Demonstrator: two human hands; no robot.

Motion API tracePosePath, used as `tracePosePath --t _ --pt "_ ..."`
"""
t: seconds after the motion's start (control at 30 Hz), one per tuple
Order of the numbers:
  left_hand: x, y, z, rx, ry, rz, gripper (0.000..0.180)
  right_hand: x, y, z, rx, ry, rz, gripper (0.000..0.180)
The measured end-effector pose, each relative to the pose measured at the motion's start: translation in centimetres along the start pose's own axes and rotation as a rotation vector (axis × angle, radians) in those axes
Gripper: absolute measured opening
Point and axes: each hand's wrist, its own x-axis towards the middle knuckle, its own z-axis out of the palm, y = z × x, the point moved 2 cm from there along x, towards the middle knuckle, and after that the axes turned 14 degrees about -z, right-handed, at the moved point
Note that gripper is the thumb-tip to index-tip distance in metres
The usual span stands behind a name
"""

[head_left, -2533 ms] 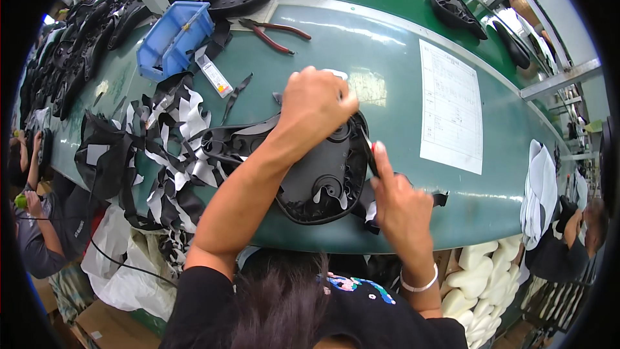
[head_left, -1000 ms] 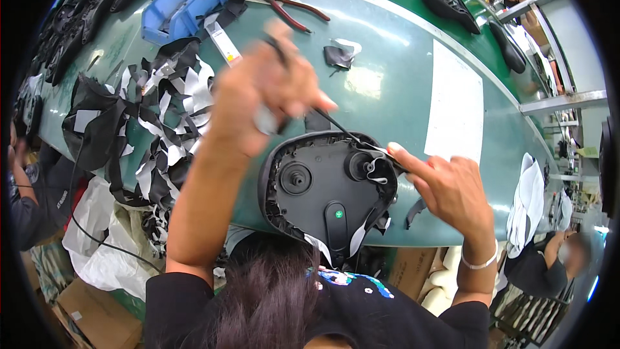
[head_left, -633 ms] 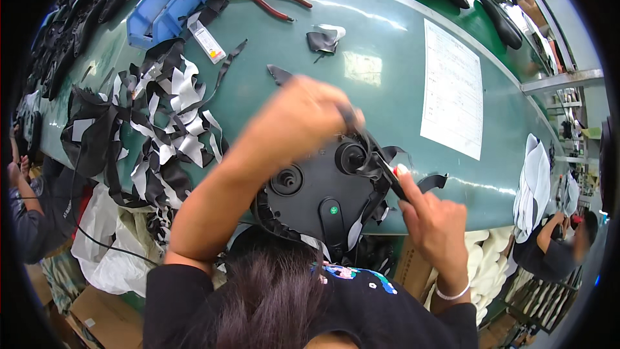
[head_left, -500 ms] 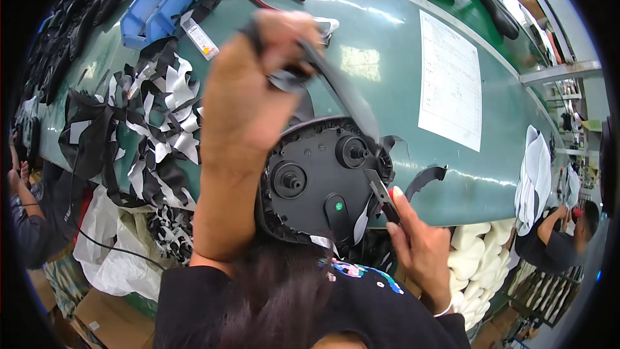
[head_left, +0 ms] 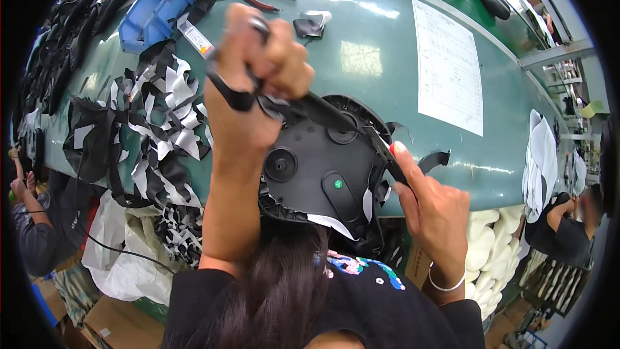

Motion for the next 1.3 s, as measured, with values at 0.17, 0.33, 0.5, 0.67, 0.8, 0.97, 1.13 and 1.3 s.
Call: tracePosePath --t 0.17,0.33,0.5,0.67,0.8,0.97,1.13,1.3 --pt "-0.9 5.8 -0.4 0.111 0.064 0.323 0.035 -1.9 0.3 2.6 0.252 0.258 -0.047 0.059" --pt "-7.3 6.0 -0.8 0.594 -0.517 -0.333 0.036 0.6 0.3 6.7 0.822 0.581 0.096 0.08" --pt "-13.9 7.2 0.2 2.225 -0.196 -0.558 0.034 6.6 1.9 5.9 0.834 0.673 0.088 0.073" --pt "-8.2 8.0 2.1 1.657 0.772 -0.211 0.047 8.3 3.5 4.9 0.68 0.733 -0.008 0.064" --pt "-2.8 4.5 -5.9 1.193 0.387 -0.854 0.046 8.8 2.2 3.9 0.864 0.682 0.015 0.053" --pt "6.2 5.1 -9.2 0.449 0.648 -0.413 0.044 8.9 12.9 0.7 0.933 1.053 0.35 0.04" --pt "12.3 -1.6 -9.2 0.915 0.601 0.043 0.025 18.9 20.5 2.4 0.984 1.006 0.234 0.028" --pt "12.1 -5.6 -9.6 1.583 0.38 0.191 0.013 33.4 23.2 2.9 1.218 0.897 0.102 0.035"
